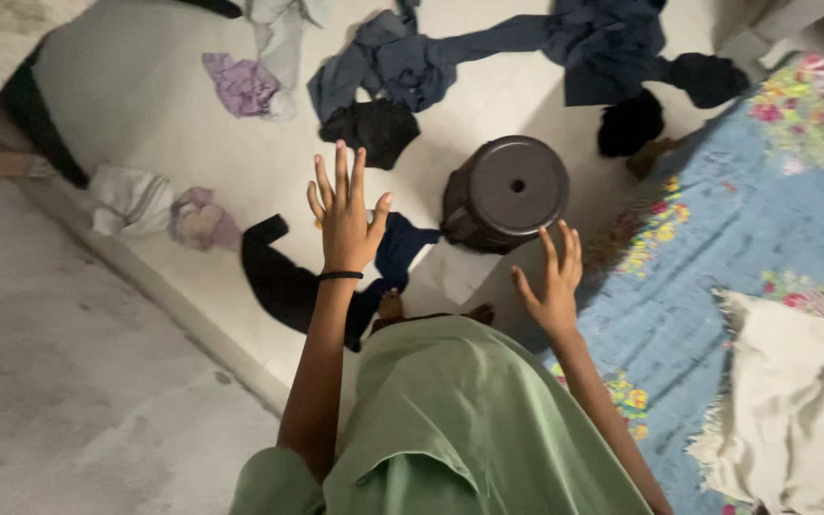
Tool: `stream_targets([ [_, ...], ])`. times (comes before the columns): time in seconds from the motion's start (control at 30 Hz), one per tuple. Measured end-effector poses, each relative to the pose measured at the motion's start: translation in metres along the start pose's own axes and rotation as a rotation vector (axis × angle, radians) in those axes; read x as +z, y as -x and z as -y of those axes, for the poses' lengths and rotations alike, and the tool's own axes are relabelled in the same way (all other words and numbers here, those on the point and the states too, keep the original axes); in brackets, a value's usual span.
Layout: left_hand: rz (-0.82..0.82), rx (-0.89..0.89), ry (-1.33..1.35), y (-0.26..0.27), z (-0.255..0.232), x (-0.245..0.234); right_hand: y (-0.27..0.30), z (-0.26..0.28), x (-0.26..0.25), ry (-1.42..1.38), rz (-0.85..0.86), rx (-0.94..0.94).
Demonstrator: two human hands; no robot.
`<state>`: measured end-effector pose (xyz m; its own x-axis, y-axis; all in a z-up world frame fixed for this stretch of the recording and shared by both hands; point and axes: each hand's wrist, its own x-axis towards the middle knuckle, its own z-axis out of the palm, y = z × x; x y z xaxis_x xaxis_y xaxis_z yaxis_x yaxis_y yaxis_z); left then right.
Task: The person picks up articles of clothing from the floor by hand and places or folds them onto a bed.
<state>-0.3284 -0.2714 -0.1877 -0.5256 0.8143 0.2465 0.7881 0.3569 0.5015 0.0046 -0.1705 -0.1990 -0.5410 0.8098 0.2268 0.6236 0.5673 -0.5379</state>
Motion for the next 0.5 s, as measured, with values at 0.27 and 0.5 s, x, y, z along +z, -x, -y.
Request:
stream_targets([
  [0.27,0.004,-0.120,-0.106,0.032,0.098,-0.053,-0.049,0.082,0.062,-0.064,0.060,-0.112],
  [0.5,-0.077,-0.226,-0.027,0.066,0.111,-0.060,-0.097,0.135,0.093,-0.084,0.159,-0.315],
])
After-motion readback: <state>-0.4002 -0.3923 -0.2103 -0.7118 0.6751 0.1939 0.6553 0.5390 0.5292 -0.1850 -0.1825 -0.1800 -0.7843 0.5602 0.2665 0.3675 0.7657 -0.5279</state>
